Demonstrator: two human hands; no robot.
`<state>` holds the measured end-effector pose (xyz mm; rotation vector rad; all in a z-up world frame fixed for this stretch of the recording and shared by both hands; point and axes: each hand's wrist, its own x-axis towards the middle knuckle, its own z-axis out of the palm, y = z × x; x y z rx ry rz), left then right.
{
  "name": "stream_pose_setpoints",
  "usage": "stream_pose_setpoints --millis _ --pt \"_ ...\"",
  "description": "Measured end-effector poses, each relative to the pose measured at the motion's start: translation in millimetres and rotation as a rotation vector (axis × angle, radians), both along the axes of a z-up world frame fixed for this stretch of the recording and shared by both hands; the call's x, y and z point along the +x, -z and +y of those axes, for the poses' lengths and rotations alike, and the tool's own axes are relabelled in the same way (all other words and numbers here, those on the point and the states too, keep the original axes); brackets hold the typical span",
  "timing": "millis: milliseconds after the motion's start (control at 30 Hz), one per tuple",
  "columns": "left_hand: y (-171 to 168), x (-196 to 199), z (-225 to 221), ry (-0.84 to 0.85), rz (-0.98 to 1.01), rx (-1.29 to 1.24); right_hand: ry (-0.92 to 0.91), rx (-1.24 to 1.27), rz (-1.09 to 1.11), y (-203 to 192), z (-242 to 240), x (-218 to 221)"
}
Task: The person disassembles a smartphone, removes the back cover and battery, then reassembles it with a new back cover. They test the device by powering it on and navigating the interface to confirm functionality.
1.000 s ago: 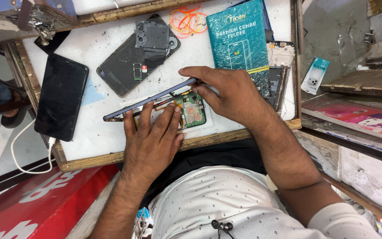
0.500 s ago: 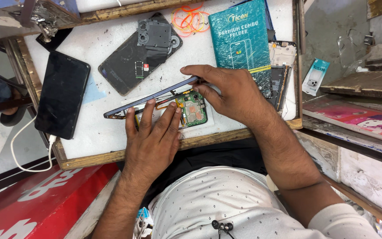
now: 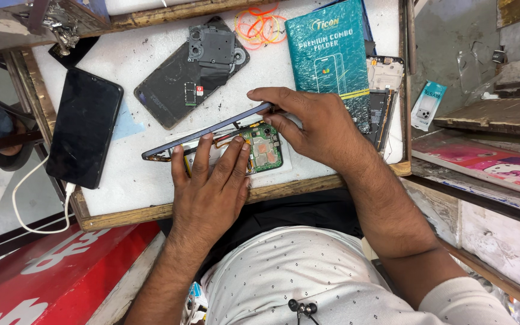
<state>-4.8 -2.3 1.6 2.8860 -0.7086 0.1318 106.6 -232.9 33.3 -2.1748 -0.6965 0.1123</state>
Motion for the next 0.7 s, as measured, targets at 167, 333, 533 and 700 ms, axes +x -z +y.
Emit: stream_pose_setpoints --millis 167,333,533,700 --pt "-4.6 -1.2 -2.6 -0.022 -0.002 0.030 -0.002 -0.004 -0.029 -1.6 0.3 -0.1" --pt "-11.5 -0.6 -4.2 -0.031 0.024 0.037 -0.001 -0.005 -0.020 -2.1 0.3 0.3" --pt "-19.5 0.4 -4.7 -0.032 0.024 0.059 0.001 -0.004 -0.023 -2.5 0.8 -0.1" --pt "-20.1 3.5 -2.2 -0.023 0.082 -0.008 -0.008 -0.003 -0.030 -1.4 -0.1 -0.3"
